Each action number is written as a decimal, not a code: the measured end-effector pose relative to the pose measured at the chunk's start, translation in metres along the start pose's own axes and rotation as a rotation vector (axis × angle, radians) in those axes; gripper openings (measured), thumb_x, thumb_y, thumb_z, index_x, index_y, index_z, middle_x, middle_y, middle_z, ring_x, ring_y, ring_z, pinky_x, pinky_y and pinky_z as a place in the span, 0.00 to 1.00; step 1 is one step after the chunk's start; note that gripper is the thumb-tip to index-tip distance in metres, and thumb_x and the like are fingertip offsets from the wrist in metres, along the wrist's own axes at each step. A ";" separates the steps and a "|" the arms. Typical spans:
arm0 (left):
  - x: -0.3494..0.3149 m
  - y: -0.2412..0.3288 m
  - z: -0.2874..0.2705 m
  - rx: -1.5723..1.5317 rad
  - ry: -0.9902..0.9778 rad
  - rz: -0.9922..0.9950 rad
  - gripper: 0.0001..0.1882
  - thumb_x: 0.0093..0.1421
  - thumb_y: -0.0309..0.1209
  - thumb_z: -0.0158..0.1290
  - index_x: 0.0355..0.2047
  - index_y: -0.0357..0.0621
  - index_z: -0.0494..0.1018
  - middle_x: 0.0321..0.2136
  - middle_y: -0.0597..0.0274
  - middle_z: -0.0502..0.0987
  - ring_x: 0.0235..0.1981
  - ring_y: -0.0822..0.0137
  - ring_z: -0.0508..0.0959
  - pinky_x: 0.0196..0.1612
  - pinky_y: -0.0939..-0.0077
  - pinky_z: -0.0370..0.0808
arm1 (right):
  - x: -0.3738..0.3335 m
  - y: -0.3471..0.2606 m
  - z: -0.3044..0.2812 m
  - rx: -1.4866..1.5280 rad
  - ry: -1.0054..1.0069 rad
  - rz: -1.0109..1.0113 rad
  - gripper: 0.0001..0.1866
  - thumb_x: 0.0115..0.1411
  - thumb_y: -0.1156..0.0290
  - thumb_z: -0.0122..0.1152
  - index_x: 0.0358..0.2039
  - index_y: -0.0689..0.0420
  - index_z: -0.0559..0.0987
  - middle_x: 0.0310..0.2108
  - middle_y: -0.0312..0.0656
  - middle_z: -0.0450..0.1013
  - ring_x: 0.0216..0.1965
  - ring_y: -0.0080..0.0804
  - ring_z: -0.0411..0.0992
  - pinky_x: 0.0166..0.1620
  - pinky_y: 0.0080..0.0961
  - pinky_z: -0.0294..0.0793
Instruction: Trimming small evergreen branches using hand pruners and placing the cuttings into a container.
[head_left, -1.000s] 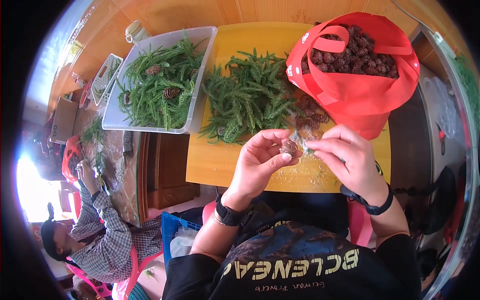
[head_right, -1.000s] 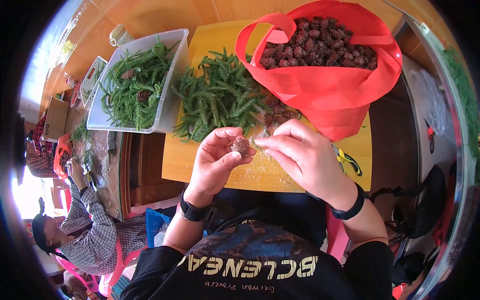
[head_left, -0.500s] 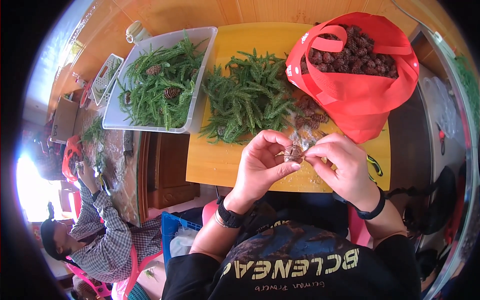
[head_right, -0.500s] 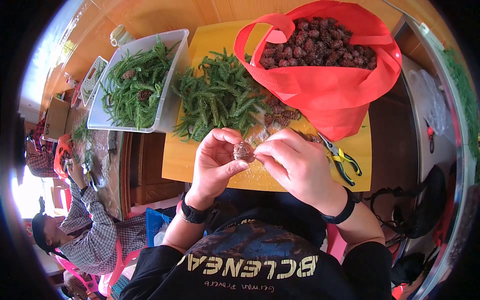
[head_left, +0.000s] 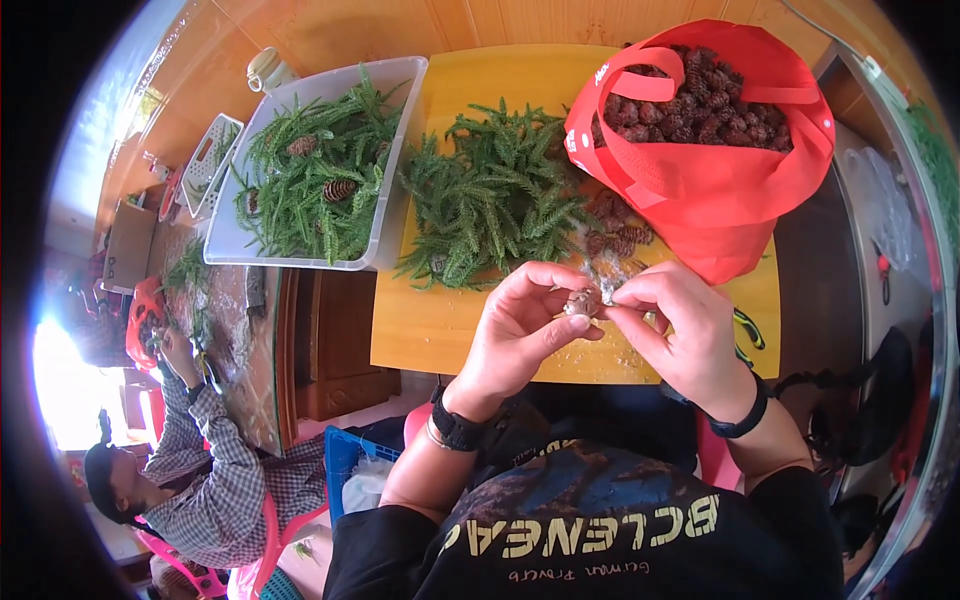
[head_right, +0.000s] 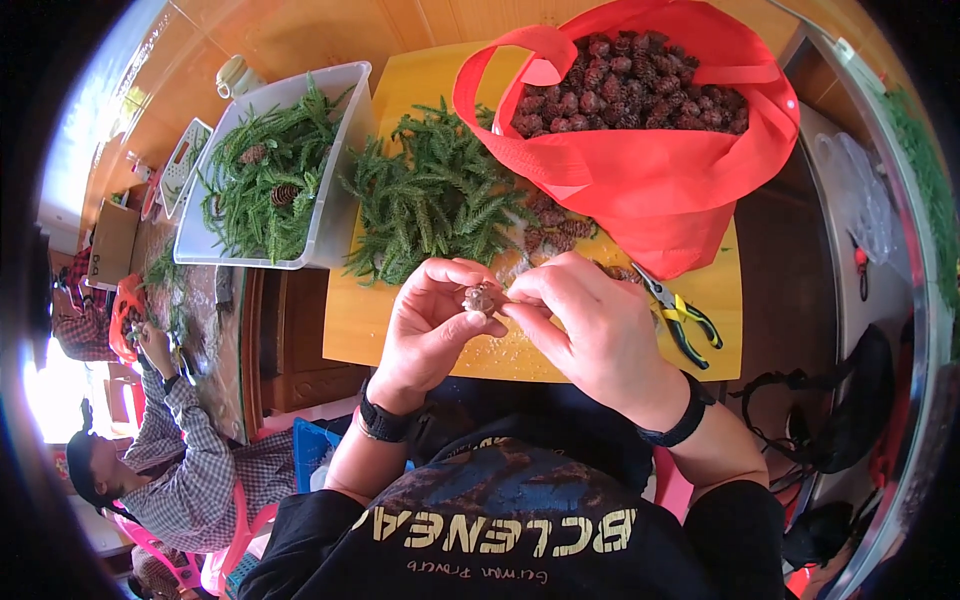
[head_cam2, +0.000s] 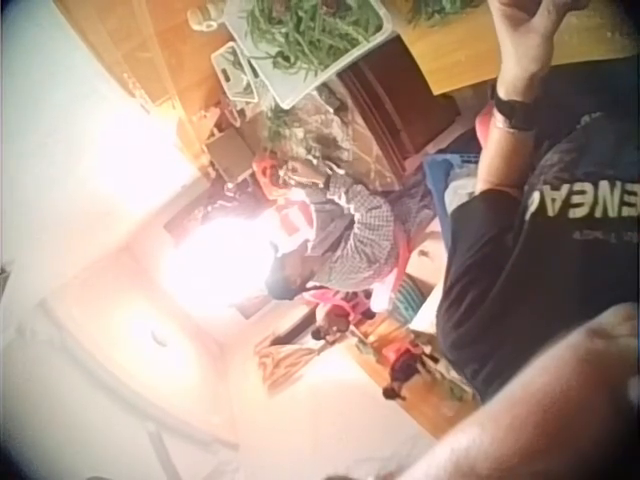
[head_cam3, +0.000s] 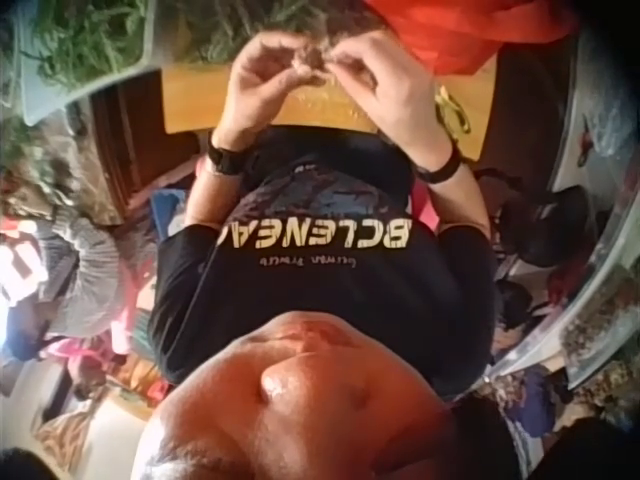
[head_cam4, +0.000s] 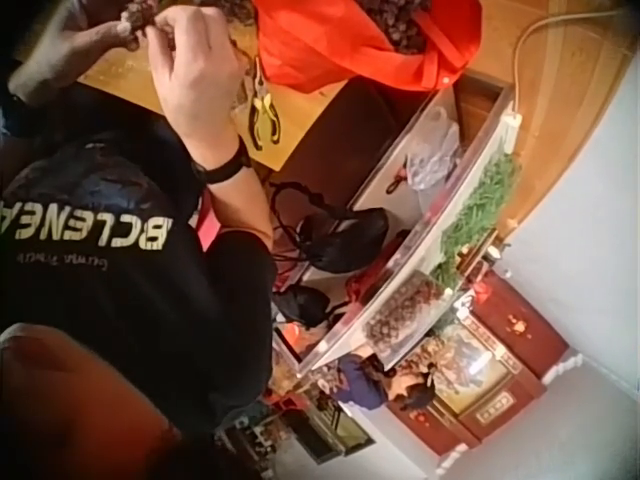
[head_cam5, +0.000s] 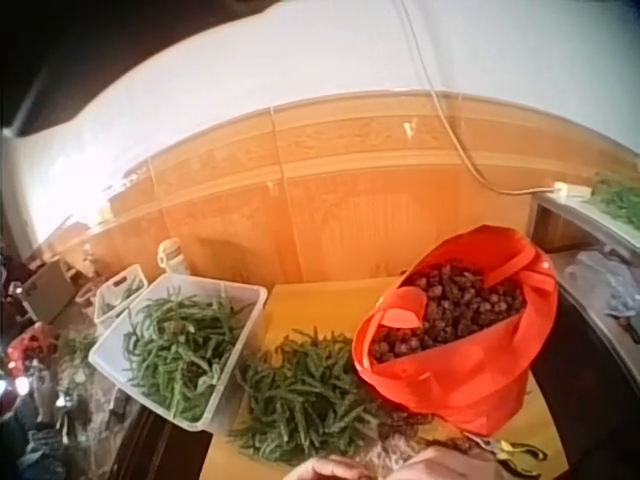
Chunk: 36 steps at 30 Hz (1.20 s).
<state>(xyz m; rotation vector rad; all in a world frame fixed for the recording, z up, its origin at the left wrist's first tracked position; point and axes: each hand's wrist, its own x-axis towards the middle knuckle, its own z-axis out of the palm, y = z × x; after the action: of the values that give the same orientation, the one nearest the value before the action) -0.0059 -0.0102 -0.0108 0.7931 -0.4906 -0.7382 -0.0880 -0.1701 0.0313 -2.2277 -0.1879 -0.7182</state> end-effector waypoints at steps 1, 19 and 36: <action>0.000 -0.001 -0.001 -0.025 -0.011 -0.005 0.15 0.54 0.20 0.54 0.42 0.39 0.66 0.42 0.55 0.69 0.43 0.64 0.73 0.43 0.70 0.77 | 0.000 0.000 0.000 0.000 0.001 0.000 0.11 0.44 0.83 0.66 0.27 0.59 0.73 0.24 0.38 0.71 0.20 0.22 0.69 0.18 0.16 0.64; 0.003 -0.005 -0.013 -0.142 -0.108 -0.021 0.12 0.56 0.27 0.54 0.40 0.40 0.68 0.40 0.53 0.71 0.39 0.65 0.75 0.39 0.75 0.75 | 0.006 0.003 -0.005 0.019 -0.063 0.022 0.12 0.44 0.84 0.64 0.29 0.60 0.73 0.24 0.38 0.70 0.22 0.23 0.71 0.22 0.16 0.68; 0.003 0.000 -0.010 -0.198 -0.103 -0.074 0.07 0.61 0.30 0.49 0.35 0.39 0.70 0.36 0.54 0.74 0.35 0.66 0.76 0.35 0.78 0.73 | 0.023 0.004 -0.018 -0.143 -0.225 -0.302 0.17 0.42 0.77 0.67 0.34 0.58 0.75 0.25 0.39 0.71 0.24 0.33 0.73 0.24 0.25 0.72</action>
<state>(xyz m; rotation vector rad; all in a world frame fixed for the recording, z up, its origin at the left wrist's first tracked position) 0.0027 -0.0078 -0.0164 0.5933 -0.4741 -0.8849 -0.0754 -0.1883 0.0515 -2.4442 -0.6120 -0.6532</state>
